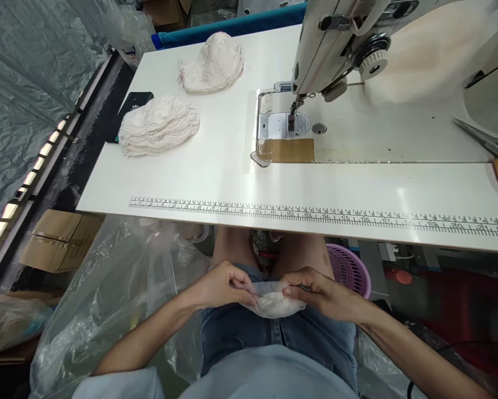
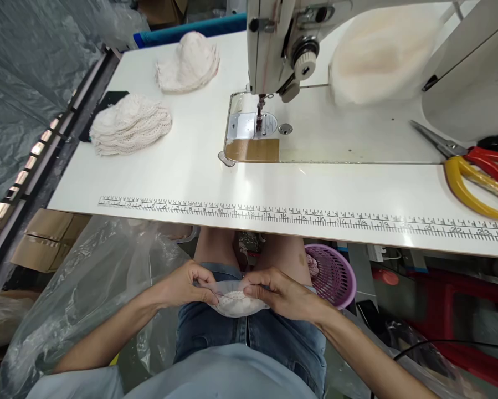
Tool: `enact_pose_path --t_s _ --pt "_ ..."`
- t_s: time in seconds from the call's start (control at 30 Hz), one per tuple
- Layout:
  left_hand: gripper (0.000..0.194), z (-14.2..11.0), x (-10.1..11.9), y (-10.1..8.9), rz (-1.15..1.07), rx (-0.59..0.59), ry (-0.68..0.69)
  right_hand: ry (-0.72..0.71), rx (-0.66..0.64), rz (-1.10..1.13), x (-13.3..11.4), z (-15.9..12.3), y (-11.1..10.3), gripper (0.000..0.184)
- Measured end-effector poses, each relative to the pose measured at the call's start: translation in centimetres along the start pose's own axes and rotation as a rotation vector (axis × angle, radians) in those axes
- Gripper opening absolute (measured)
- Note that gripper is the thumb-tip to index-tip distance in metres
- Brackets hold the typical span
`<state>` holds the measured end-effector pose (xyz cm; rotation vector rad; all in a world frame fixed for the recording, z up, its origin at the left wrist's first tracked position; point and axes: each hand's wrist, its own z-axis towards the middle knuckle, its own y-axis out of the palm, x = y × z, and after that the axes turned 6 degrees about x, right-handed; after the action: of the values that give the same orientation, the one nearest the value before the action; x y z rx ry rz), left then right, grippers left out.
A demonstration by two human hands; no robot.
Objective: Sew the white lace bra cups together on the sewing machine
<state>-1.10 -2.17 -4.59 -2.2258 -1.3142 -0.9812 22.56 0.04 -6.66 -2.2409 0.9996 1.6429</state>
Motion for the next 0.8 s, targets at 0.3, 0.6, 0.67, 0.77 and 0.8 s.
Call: enact_pose_path --t_s 0.3,0.6,0.67,0.77,0.8 --pt "0.022 -0.4 -0.2 0.3 -0.024 0.031 -0.014 0.005 0.061 -0.033 -0.1 0.3 0.4 0.019" --pt "0.030 -0.5 0.3 -0.3 0.056 -0.080 -0.007 0.050 -0.024 -0.005 -0.3 0.4 0.6 0.031" --pt "0.035 -0.3 0.7 -0.1 0.078 -0.103 0.012 0.057 -0.038 -0.036 -0.4 0.6 0.7 0.034" --pt "0.036 0.2 1.1 0.6 0.103 -0.104 0.025 0.061 -0.042 -0.093 -0.5 0.7 0.7 0.036" --pt "0.036 0.3 1.1 0.8 0.104 -0.094 0.022 0.058 -0.041 -0.101 -0.6 0.6 0.7 0.036"
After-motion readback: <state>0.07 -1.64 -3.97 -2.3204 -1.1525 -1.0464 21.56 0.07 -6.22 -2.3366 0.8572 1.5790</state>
